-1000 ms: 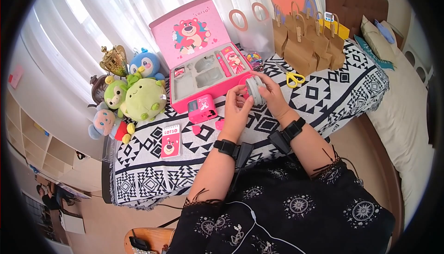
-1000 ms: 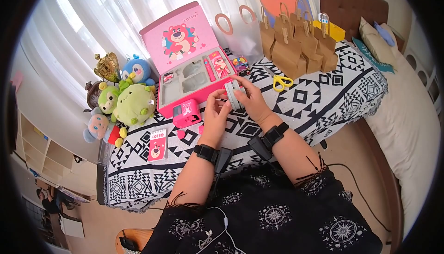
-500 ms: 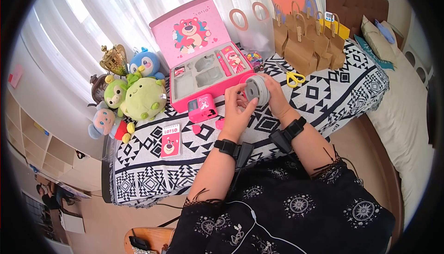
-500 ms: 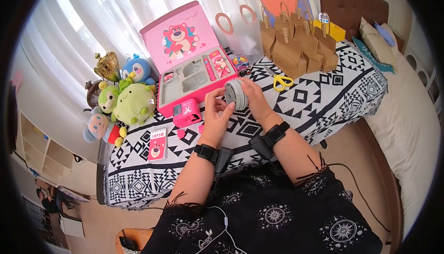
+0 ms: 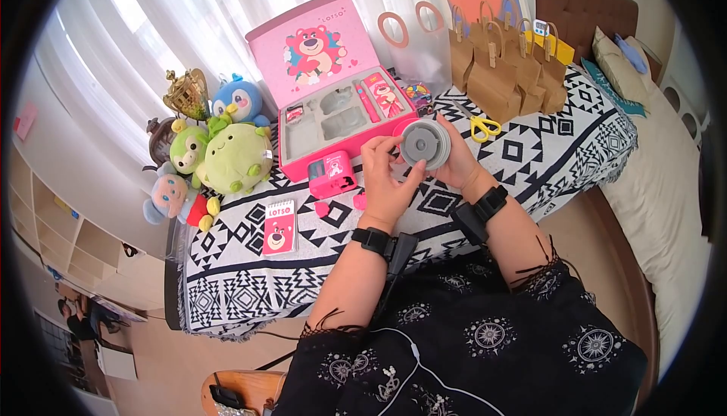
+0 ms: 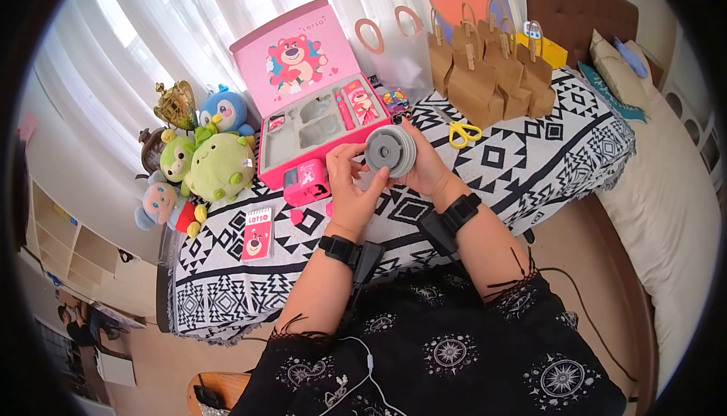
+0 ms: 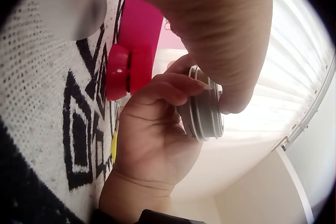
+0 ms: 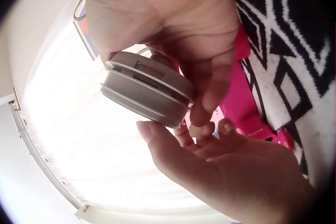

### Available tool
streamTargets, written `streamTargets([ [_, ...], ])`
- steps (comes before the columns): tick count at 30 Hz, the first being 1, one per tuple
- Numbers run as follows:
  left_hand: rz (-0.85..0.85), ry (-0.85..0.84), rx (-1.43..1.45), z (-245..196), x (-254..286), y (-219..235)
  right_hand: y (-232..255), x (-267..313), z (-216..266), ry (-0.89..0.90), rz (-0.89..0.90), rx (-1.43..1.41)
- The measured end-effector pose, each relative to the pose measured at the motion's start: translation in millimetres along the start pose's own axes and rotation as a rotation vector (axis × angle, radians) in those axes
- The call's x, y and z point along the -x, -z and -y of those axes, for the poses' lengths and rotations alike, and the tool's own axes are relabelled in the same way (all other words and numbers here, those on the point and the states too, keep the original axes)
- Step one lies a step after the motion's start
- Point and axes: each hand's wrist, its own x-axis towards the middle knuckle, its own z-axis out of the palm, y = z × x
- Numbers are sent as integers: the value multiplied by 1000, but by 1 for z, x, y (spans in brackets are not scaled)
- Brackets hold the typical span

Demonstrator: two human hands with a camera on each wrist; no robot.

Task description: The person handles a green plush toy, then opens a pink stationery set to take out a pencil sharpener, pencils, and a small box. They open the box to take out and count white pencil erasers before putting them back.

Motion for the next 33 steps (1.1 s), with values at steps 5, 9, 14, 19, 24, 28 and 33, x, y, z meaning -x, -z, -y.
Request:
streamTargets([
  [5, 10, -84, -61, 6, 1, -2, -4, 5, 4, -100, 42, 46],
  [9, 75, -74, -4, 13, 2, -4, -7, 8, 2, -178, -2, 15],
  [14, 96, -67, 11, 7, 1, -2, -3, 8, 1, -185, 73, -7],
  [19, 102, -84, 15, 12, 1, -2, 0, 7, -1, -183, 177, -8],
  [24, 105, -43, 19, 11, 1, -3, -9, 9, 0, -162, 19, 46],
  [28, 124, -21, 48, 10, -1, -2, -7, 7, 0, -189, 10, 31],
  [33, 143, 39, 95, 9, -2, -1, 1, 2, -3, -168, 59, 96],
])
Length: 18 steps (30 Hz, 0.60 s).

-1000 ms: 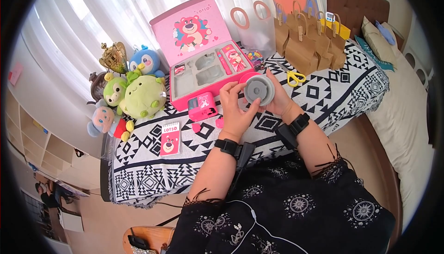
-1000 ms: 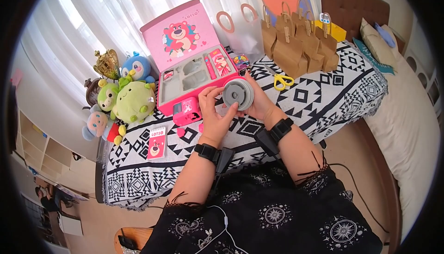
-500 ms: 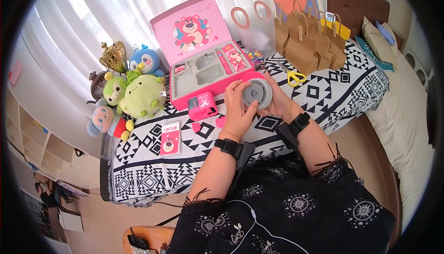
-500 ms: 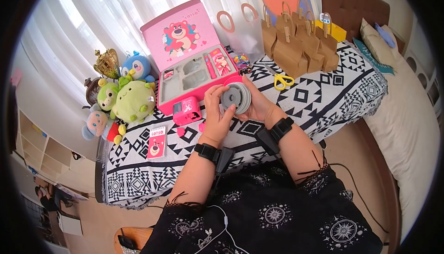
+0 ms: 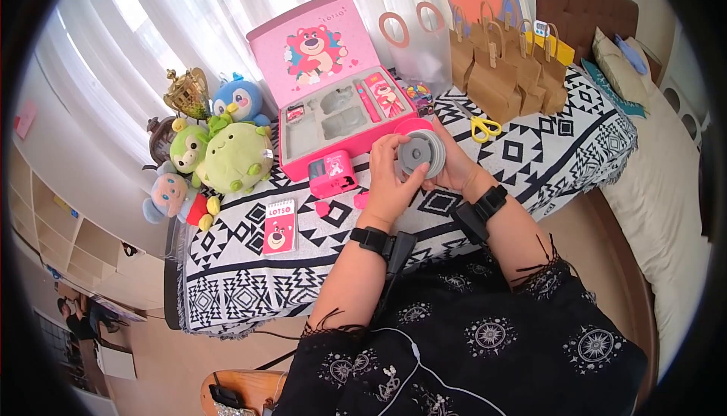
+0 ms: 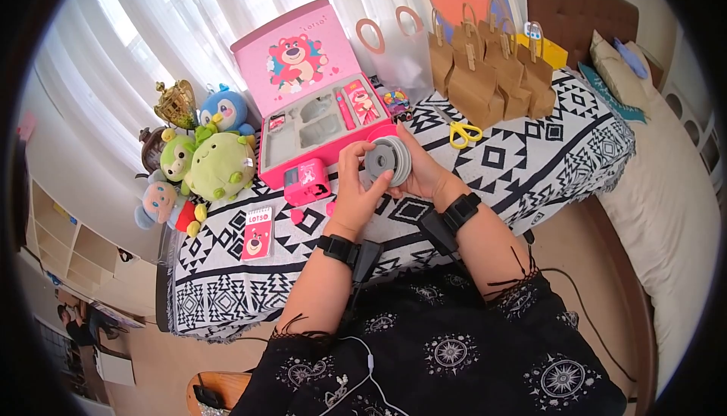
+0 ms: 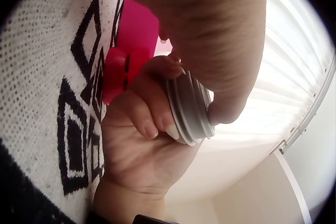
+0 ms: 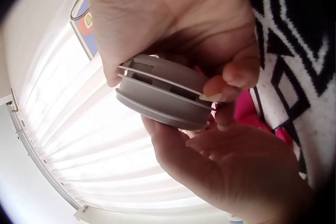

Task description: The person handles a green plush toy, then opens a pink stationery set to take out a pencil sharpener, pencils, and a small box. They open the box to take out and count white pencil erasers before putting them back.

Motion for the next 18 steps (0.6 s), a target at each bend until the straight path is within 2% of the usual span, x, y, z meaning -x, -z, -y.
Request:
streamTargets([
  [18, 45, 54, 20, 9, 2, -2, 1, -3, -1, 84, -73, 72],
])
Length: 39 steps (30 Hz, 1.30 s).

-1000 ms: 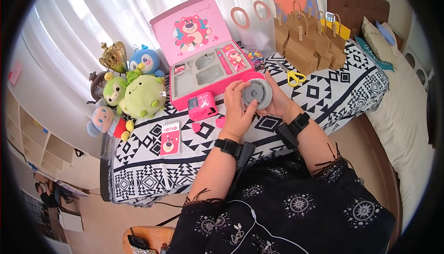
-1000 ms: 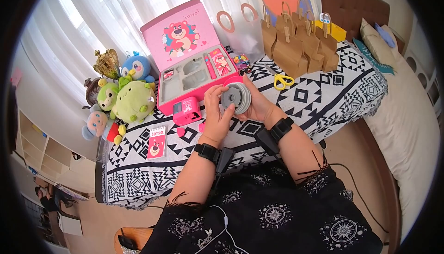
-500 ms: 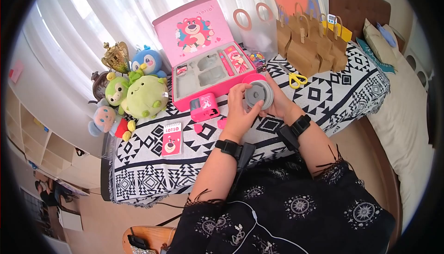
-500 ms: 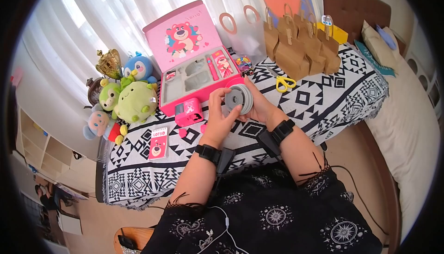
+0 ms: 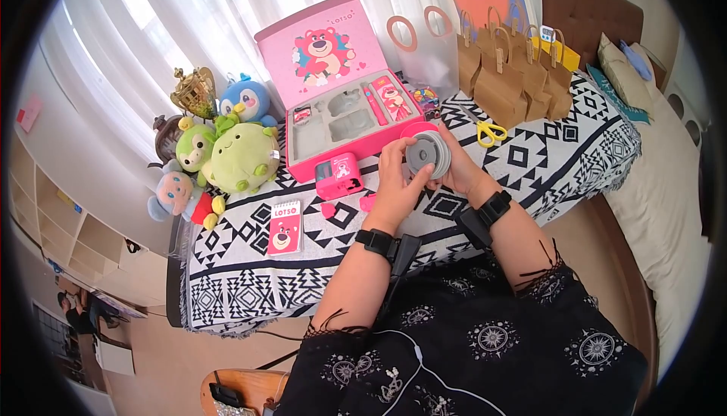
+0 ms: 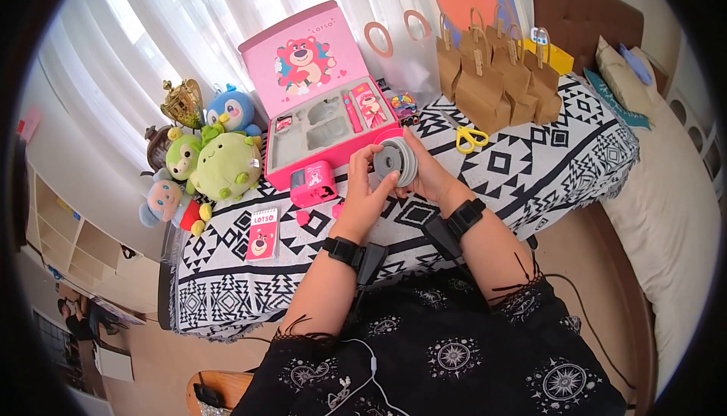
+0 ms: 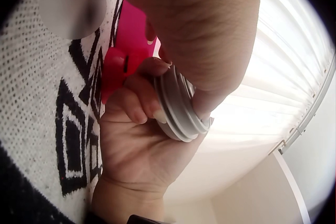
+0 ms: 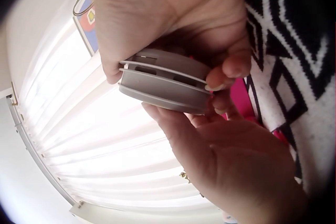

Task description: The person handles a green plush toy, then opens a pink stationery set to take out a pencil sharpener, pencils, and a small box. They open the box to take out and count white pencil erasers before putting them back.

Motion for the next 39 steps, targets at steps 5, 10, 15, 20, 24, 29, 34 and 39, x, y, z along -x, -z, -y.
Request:
streamTargets([
  [5, -18, 33, 38, 3, 1, -1, 2, 1, -4, 46, 11, 75],
  [10, -42, 63, 96, 5, 2, -1, -4, 3, -3, 46, 12, 144],
  [15, -84, 55, -2, 3, 2, 0, -2, 2, -6, 65, 30, 221],
  [20, -127, 53, -42, 5, 0, -2, 3, -1, -11, 126, 86, 352],
  [24, -146, 23, -135, 4, 1, -1, 4, -2, -14, 134, 56, 370],
  [29, -171, 2, -156, 5, 2, 1, -2, -1, -13, 132, 35, 411],
  [34, -168, -42, -181, 5, 1, 2, 9, -7, -21, 241, 48, 450],
  [39, -191, -2, -74, 0, 1, 3, 8, -6, -19, 277, 57, 473],
])
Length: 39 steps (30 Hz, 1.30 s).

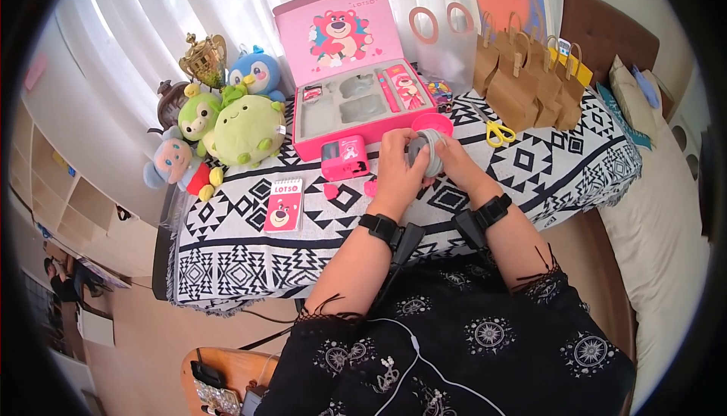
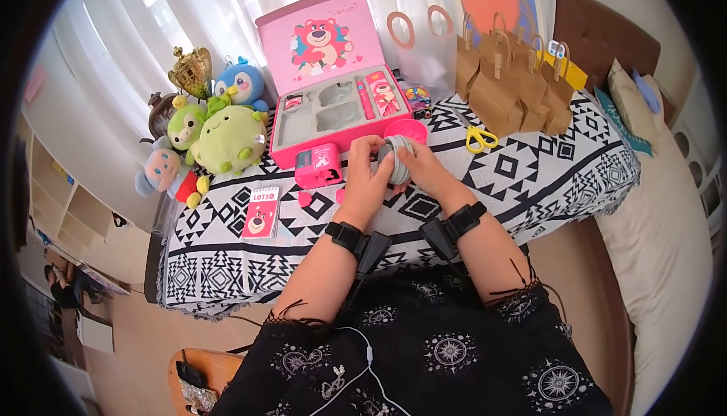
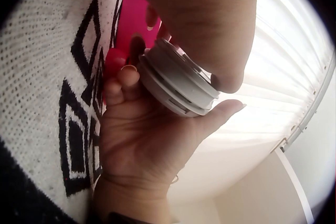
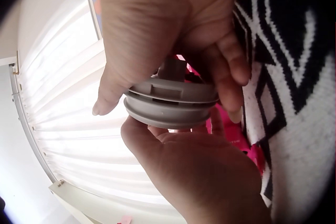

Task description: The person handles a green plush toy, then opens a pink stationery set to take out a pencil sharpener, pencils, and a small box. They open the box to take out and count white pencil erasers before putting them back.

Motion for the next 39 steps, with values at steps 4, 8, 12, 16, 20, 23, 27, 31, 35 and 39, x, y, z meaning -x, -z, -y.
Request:
streamTargets([
  [4, -3, 50, -1, 6, -1, 0, -5, 2, 3, 31, -61, 68],
  [8, -8, 159, 67, 12, 0, -4, -6, 2, 4, 9, -52, 101],
  [12, -3, 312, 251, 26, -2, -10, -9, 0, 2, 24, -115, 134],
  [16, 9, 399, 441, 40, -2, -14, -11, 1, 9, -39, -108, 154],
  [20, 27, 451, 518, 47, -2, -13, -11, 0, 10, -18, -102, 212],
  [23, 35, 475, 524, 49, -1, -13, -9, -1, 6, 6, -96, 275],
  [27, 24, 575, 622, 48, -1, -14, -10, 0, 7, 140, -99, 425],
  [31, 31, 601, 603, 46, -2, -12, -10, 0, 8, 142, -103, 459],
  [35, 33, 590, 630, 47, -3, -12, -11, 1, 10, 133, -100, 503],
  [39, 50, 565, 641, 26, -4, -9, -13, 0, 9, 157, -161, 360],
])
